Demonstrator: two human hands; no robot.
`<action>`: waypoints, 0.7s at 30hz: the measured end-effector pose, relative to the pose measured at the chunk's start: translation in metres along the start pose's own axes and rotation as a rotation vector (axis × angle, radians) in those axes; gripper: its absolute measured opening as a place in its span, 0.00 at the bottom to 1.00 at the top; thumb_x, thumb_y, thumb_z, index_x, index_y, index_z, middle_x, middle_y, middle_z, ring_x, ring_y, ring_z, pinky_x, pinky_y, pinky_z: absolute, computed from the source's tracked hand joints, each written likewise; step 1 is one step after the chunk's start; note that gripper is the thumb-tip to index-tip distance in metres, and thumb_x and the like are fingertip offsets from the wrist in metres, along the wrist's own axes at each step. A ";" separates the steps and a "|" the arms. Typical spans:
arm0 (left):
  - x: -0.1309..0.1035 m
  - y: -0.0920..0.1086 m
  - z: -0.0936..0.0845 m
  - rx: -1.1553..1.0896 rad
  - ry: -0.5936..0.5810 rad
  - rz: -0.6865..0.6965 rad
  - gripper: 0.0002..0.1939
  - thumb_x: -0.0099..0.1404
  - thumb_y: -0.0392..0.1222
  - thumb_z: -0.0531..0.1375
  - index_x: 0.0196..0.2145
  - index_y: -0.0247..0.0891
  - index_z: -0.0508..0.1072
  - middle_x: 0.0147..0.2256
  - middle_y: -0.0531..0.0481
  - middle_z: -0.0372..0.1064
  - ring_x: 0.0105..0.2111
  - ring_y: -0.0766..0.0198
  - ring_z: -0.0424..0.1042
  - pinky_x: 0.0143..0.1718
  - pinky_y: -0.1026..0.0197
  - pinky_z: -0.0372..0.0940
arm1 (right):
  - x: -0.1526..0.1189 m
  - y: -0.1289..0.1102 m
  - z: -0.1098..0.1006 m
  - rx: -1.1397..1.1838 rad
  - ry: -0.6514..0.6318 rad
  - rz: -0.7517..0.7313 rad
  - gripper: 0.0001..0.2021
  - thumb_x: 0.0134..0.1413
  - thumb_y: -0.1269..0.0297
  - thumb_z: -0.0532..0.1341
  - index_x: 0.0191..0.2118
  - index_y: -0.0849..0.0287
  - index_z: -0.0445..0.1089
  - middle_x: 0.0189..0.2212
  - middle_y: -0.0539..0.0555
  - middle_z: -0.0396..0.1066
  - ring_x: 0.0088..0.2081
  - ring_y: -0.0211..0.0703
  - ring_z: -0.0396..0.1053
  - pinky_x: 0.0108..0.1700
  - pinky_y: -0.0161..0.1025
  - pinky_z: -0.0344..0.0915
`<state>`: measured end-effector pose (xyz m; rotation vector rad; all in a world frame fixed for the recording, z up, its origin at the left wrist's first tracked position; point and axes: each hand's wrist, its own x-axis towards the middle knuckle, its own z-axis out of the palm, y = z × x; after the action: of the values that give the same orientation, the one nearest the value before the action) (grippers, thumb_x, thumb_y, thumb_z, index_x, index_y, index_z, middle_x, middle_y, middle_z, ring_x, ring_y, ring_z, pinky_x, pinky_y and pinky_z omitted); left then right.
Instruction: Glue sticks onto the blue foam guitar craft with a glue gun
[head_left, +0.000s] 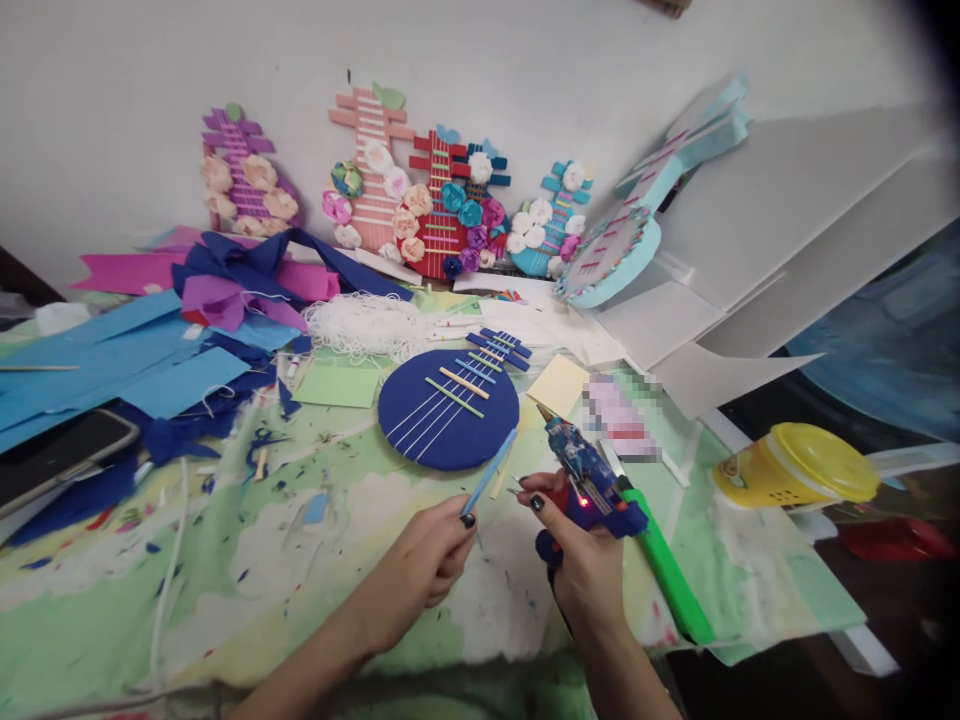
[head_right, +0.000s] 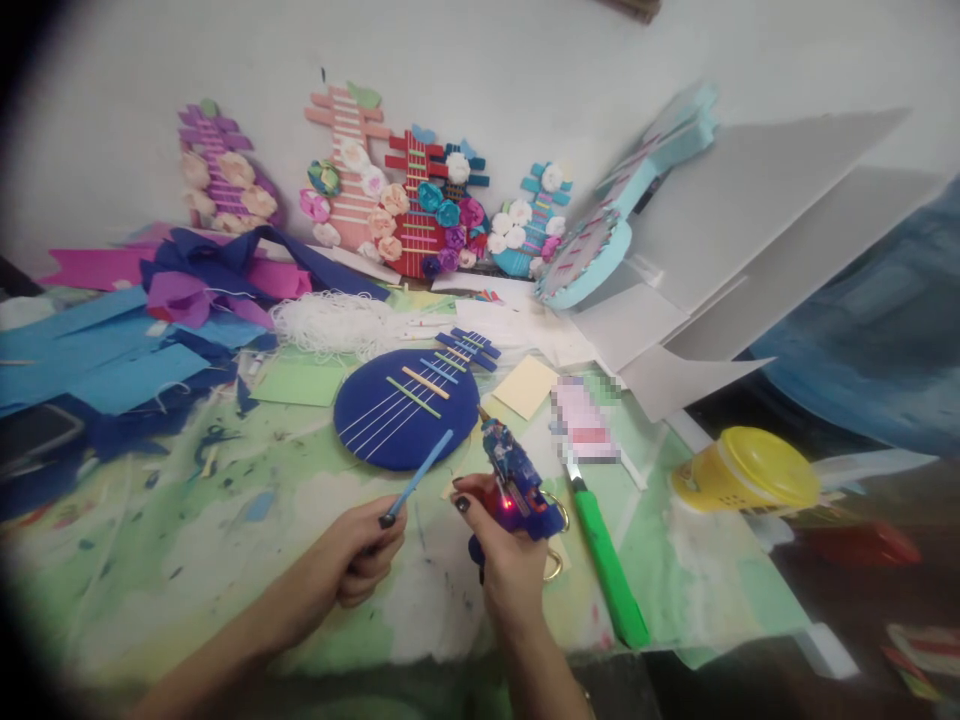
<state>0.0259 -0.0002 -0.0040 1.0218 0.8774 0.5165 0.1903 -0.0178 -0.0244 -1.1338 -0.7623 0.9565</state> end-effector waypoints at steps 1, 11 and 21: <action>0.000 -0.002 0.001 -0.099 -0.045 -0.032 0.10 0.64 0.44 0.46 0.26 0.42 0.50 0.19 0.61 0.39 0.16 0.72 0.36 0.16 0.66 0.36 | 0.001 0.000 0.004 0.036 -0.001 0.020 0.08 0.43 0.69 0.69 0.32 0.57 0.72 0.33 0.52 0.75 0.37 0.43 0.72 0.43 0.41 0.68; 0.001 -0.009 0.013 0.105 0.119 0.018 0.11 0.64 0.50 0.49 0.32 0.40 0.61 0.23 0.55 0.56 0.22 0.68 0.57 0.21 0.66 0.53 | 0.001 -0.004 0.028 0.303 0.080 0.240 0.18 0.29 0.70 0.72 0.31 0.58 0.67 0.28 0.49 0.69 0.30 0.39 0.68 0.35 0.38 0.66; 0.003 -0.002 0.009 0.333 0.152 0.230 0.19 0.69 0.54 0.45 0.26 0.40 0.58 0.19 0.58 0.49 0.20 0.70 0.50 0.20 0.65 0.48 | 0.005 0.000 0.024 0.140 0.072 0.095 0.13 0.36 0.68 0.71 0.31 0.59 0.69 0.30 0.51 0.71 0.34 0.41 0.69 0.39 0.39 0.65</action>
<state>0.0346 -0.0040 -0.0050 1.4125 1.0083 0.6620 0.1717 -0.0036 -0.0180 -1.0839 -0.5786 1.0273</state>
